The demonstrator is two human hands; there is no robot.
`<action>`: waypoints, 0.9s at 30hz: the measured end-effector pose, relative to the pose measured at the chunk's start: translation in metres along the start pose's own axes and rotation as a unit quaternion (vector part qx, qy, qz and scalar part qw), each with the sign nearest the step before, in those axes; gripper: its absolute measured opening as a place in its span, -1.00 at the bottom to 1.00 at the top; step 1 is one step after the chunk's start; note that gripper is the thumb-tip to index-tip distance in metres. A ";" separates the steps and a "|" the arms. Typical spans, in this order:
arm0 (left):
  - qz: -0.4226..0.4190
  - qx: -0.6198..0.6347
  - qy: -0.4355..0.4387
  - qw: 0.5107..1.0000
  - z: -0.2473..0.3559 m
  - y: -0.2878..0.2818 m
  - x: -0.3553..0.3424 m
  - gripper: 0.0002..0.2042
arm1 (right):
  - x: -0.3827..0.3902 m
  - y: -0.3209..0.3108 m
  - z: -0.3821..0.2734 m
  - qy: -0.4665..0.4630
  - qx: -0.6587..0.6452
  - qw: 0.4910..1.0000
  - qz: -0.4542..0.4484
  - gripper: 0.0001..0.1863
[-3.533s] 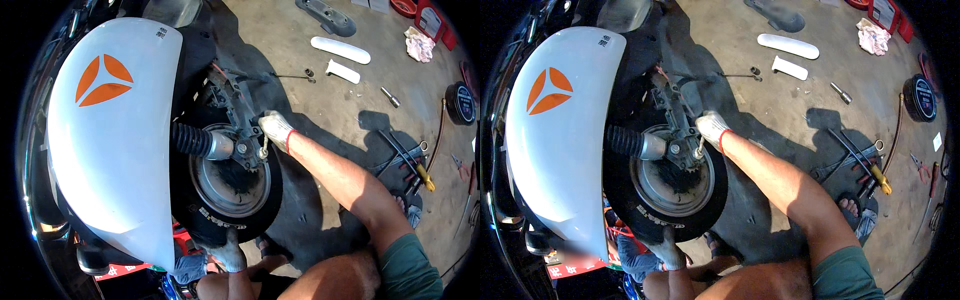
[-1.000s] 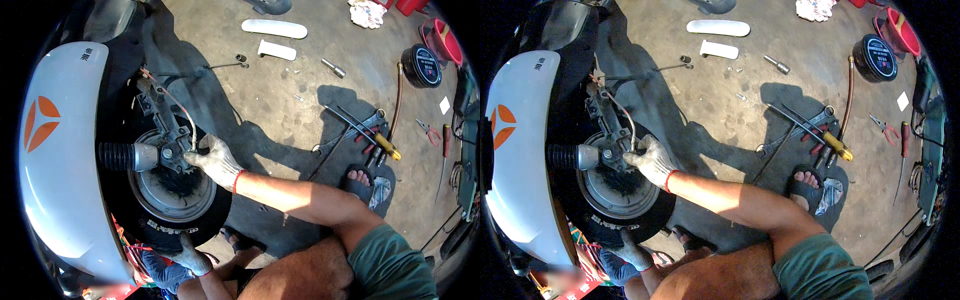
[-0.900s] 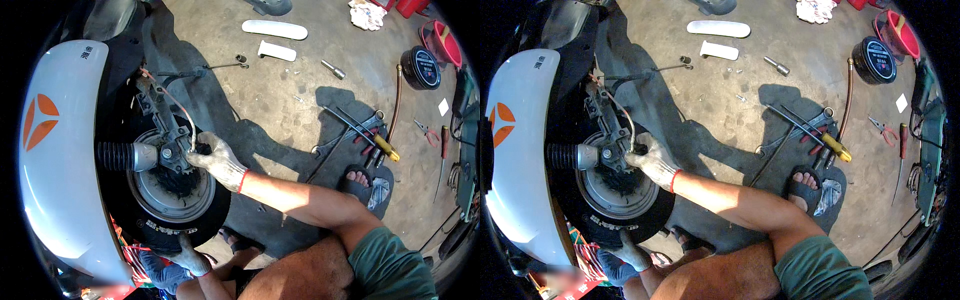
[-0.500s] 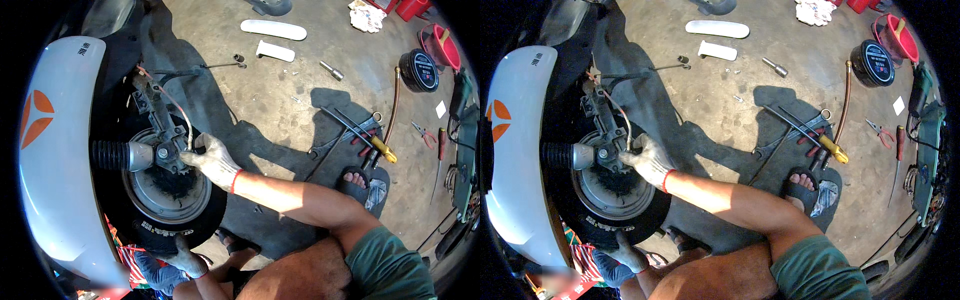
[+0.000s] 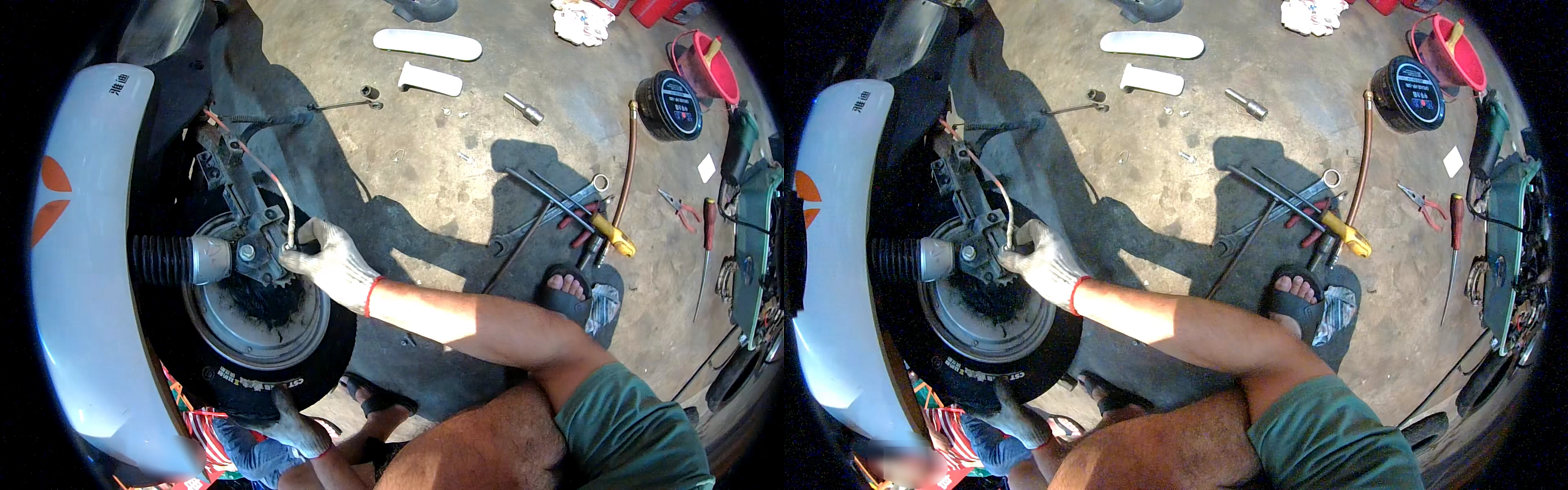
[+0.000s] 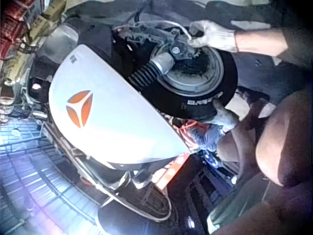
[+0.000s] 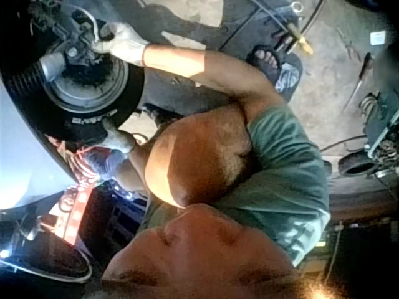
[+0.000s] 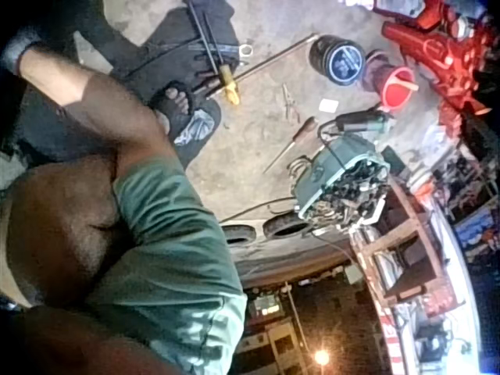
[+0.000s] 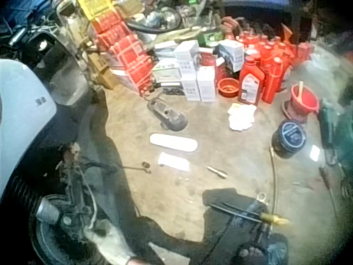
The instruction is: The person works on the wheel and brake assembly of a motorcycle, handling components such as the brake plate and axle by hand, and using a hammer to seat the wheel into the frame.
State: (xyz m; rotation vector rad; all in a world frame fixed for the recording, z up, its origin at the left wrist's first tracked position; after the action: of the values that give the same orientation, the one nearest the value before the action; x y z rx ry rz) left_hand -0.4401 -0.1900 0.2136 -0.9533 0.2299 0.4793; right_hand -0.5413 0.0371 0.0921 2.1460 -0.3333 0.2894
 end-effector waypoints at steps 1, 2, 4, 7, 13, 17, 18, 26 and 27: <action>0.004 -0.013 0.009 1.000 -0.004 -0.003 -0.002 0.00 | 0.000 0.003 -0.005 0.003 0.051 0.999 0.008 -0.70; 0.007 -0.026 0.018 0.999 -0.010 -0.006 -0.005 0.08 | 0.004 0.002 -0.008 0.041 0.003 0.999 -0.001 -0.70; 0.009 -0.027 0.022 0.999 -0.004 -0.001 -0.005 0.18 | 0.000 -0.001 0.001 0.008 -0.083 0.996 -0.014 -0.67; 0.010 -0.008 0.006 1.000 0.005 0.003 -0.002 0.18 | 0.000 0.000 0.003 -0.007 -0.047 0.999 -0.018 -0.70; 0.014 -0.038 0.029 0.999 -0.003 -0.003 -0.005 0.17 | 0.002 -0.001 0.002 -0.006 -0.084 0.996 -0.042 -0.68; 0.007 0.005 0.007 1.000 0.010 0.004 -0.001 0.15 | -0.001 0.001 0.002 0.000 0.103 0.995 0.019 -0.77; 0.002 0.016 0.012 1.000 0.015 0.006 0.000 0.15 | -0.002 0.002 0.002 0.010 0.007 1.000 0.025 -0.78; 0.026 0.021 0.009 0.999 -0.014 -0.004 -0.003 0.11 | 0.006 -0.004 -0.003 0.008 0.027 1.000 0.000 -0.75; 0.024 0.032 0.018 0.999 -0.016 -0.004 -0.003 0.11 | 0.006 -0.003 -0.005 -0.006 -0.005 1.000 -0.010 -0.76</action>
State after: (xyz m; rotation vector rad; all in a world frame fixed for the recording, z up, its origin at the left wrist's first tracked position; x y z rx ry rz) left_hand -0.4401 -0.2059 0.2092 -0.8956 0.2999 0.4961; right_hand -0.5349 0.0415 0.0948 2.1406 -0.3184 0.2636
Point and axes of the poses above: each hand's wrist, its own x-axis away from the middle knuckle, its own y-axis out of the palm, z = x × y, the point moved 2 cm from there along -x, towards the middle knuckle, and after that the axes turned 7 degrees about -x, right-handed, at the moved point
